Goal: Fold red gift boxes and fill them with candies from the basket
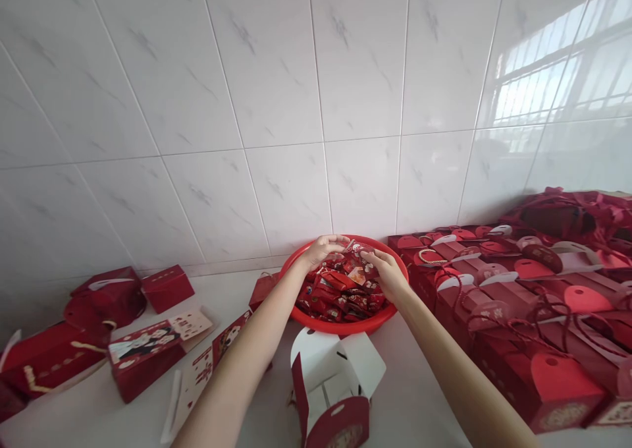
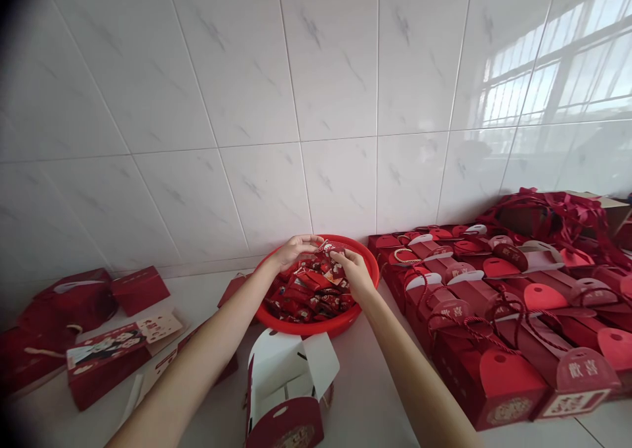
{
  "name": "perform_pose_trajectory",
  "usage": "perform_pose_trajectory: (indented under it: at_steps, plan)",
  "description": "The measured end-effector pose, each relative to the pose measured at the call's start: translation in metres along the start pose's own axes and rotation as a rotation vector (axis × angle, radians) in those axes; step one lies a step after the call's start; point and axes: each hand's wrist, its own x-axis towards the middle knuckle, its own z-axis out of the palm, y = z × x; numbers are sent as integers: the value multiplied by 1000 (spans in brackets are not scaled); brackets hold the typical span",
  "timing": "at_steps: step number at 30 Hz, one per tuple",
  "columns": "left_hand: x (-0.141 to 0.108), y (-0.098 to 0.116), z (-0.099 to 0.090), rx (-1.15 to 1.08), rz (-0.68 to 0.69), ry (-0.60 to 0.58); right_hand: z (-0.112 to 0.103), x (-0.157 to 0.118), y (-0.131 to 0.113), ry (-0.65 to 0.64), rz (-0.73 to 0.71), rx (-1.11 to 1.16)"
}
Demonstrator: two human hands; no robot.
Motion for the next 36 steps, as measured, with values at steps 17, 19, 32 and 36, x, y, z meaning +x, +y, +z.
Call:
perform_pose_trajectory:
  at_steps: [17, 19, 32, 36]
  plan:
    - [-12, -3, 28, 124, 47, -302, -10, 10, 2, 282, -176, 161]
    - [-14, -6, 40, 196, 48, -373, -12, 12, 3, 332, -211, 173]
    - [-1, -27, 39, 866, 53, -113, -13, 9, 5, 330, -234, 116]
    - [0, -28, 17, 770, 39, 88, -10, 5, 1, 324, -222, 119]
